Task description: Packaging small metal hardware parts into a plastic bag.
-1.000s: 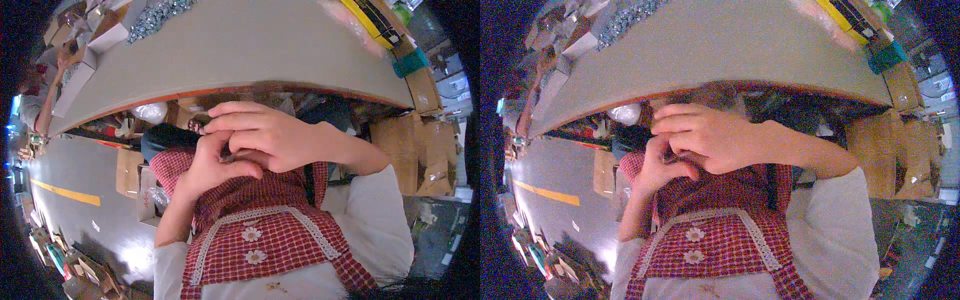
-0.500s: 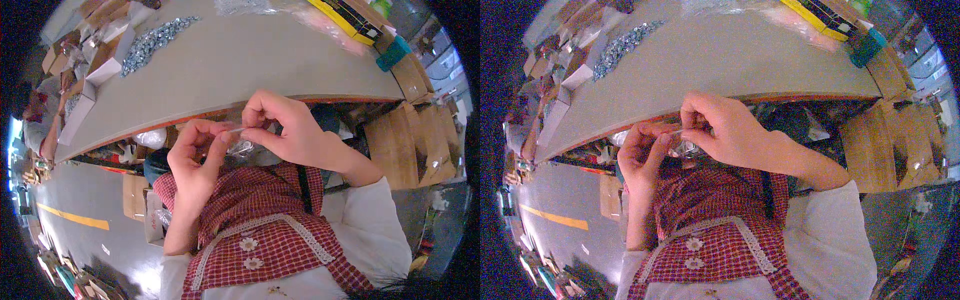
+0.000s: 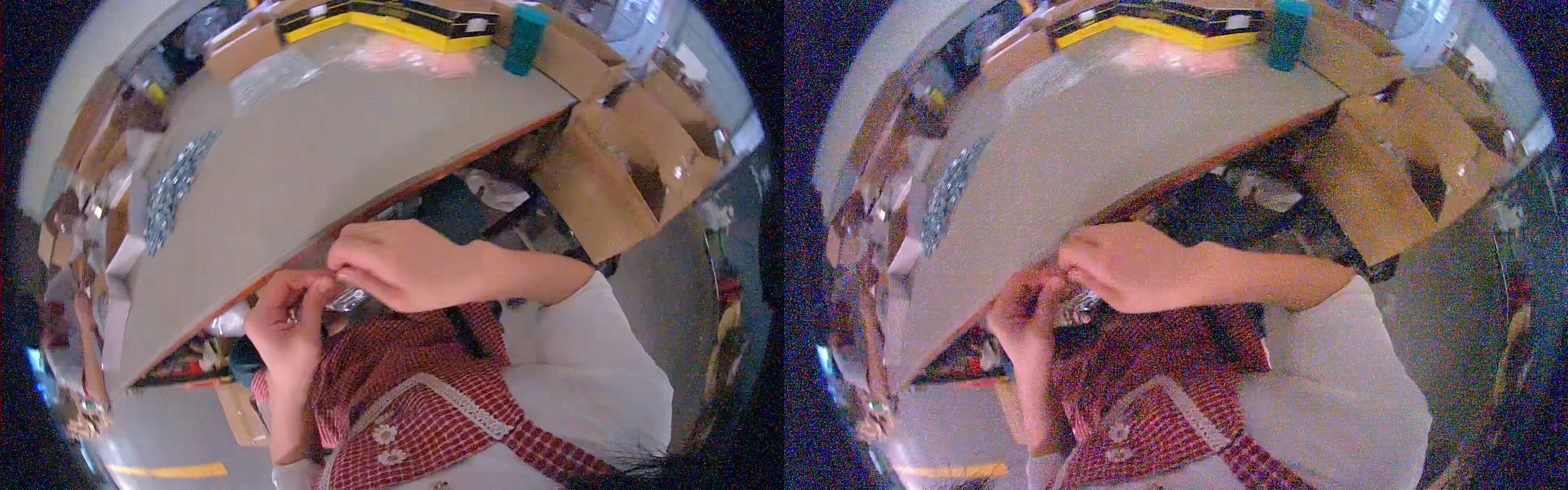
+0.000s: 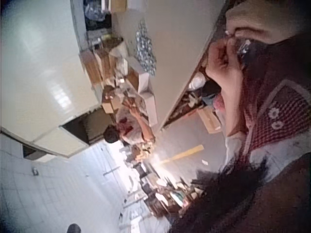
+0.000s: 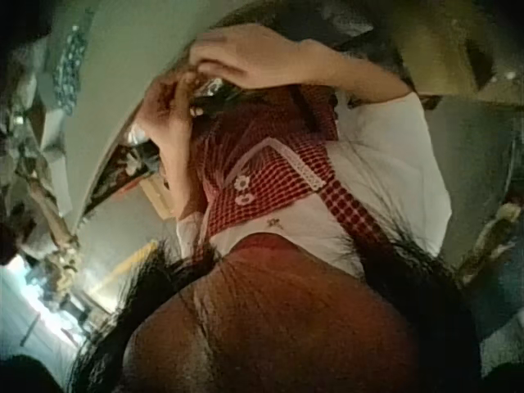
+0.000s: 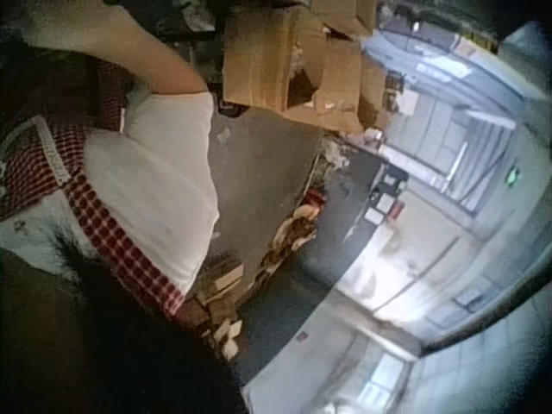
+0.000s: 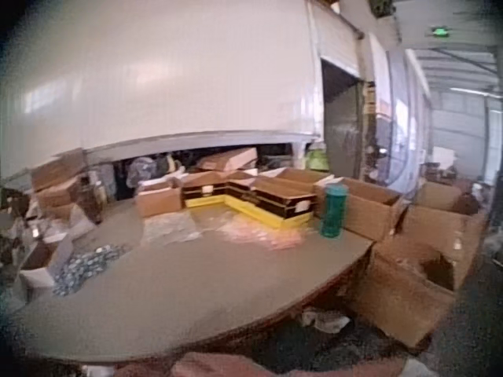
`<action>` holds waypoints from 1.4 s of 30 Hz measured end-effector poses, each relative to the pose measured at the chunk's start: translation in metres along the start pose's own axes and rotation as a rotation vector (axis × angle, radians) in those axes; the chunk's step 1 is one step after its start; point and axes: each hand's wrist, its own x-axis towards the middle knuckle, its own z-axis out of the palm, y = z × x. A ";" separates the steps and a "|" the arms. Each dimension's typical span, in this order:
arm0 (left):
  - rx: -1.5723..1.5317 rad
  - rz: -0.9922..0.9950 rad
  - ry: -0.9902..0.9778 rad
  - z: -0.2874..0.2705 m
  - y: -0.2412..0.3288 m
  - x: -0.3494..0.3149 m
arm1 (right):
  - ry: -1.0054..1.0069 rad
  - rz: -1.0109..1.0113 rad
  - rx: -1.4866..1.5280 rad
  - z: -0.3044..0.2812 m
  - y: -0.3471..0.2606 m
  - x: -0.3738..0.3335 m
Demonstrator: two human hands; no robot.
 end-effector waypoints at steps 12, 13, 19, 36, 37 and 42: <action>0.214 0.432 0.014 0.025 0.001 0.019 | 0.216 -0.090 0.001 -0.010 0.005 -0.011; 0.246 0.501 -0.003 0.026 0.002 0.020 | 0.207 -0.065 0.043 -0.014 0.002 -0.012; 0.089 0.311 0.057 0.031 -0.001 0.020 | 0.307 -0.103 0.023 -0.016 0.009 -0.007; -0.111 0.048 -0.071 0.039 -0.047 0.074 | 0.540 0.611 0.544 -0.085 0.051 -0.091; -0.088 0.058 0.005 0.022 -0.059 0.084 | 0.669 0.660 0.536 -0.107 0.055 -0.103; -0.125 0.083 0.316 -0.035 -0.101 0.101 | 1.302 0.552 0.355 -0.182 0.093 -0.148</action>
